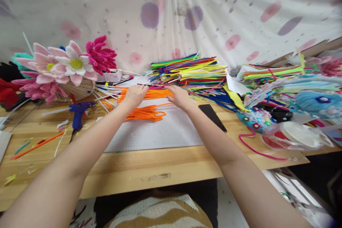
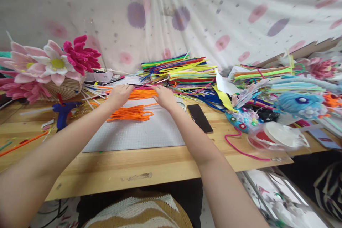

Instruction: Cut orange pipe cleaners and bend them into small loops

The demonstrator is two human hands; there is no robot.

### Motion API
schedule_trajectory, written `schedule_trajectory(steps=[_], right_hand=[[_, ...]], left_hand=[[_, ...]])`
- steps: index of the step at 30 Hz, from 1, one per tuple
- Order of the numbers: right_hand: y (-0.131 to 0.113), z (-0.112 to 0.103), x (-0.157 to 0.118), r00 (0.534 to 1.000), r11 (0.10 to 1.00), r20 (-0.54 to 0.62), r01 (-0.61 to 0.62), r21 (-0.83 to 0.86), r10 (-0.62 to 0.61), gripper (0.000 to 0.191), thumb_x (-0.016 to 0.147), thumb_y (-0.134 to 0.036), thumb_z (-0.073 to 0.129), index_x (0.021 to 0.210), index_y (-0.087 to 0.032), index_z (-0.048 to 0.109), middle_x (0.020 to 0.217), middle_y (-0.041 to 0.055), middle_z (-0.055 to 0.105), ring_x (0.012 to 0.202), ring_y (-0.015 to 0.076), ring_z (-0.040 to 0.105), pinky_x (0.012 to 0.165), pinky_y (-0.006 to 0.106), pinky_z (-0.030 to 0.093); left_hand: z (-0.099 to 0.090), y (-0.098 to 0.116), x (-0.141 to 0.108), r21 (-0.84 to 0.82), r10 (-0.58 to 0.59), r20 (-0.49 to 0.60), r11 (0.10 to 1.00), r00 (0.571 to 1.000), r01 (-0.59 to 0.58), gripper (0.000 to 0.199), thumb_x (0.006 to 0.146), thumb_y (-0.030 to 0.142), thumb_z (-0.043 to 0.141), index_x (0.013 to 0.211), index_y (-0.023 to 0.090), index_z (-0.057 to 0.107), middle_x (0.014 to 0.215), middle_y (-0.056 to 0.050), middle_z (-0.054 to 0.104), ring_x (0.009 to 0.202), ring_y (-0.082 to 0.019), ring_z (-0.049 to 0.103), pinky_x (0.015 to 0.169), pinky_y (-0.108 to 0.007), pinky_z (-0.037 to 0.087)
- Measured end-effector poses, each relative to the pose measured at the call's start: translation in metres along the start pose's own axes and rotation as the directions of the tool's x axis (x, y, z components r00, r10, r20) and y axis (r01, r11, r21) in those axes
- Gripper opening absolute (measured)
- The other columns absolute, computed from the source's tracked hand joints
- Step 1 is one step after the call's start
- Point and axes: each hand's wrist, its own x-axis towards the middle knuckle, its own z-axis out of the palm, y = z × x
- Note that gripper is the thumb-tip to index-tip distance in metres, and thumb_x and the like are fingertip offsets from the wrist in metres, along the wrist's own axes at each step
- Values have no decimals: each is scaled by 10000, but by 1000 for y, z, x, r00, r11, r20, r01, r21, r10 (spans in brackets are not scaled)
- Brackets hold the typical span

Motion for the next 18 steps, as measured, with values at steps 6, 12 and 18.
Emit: schedule_trajectory(steps=[6,12,18], right_hand=[[-23,22,20,957,994,285,-20,-105,50,291,809,-277,490,1070,-187,582,1070,95,634,999,228,565,798,312,427],[-26,33,27,871,986,484,-4,-168,86,244,762,-242,502,931,-157,656,981,139,664,899,248,608,724,299,434],[-20,20,38,872,993,490,45,-107,13,238,754,-269,513,912,-167,659,951,105,671,829,209,609,657,250,403]], left_hand=[[-2,-8,-5,-5,-88,-5,996,996,88,285,872,170,302,988,126,558,863,-134,622,844,-241,586,698,-332,401],[2,-26,-18,-65,-214,131,972,968,224,308,848,140,297,1023,116,550,930,-168,611,915,-271,572,734,-361,398],[-6,-32,-18,-93,-253,99,960,962,262,336,868,214,286,1052,140,557,992,-144,605,945,-267,565,743,-358,404]])
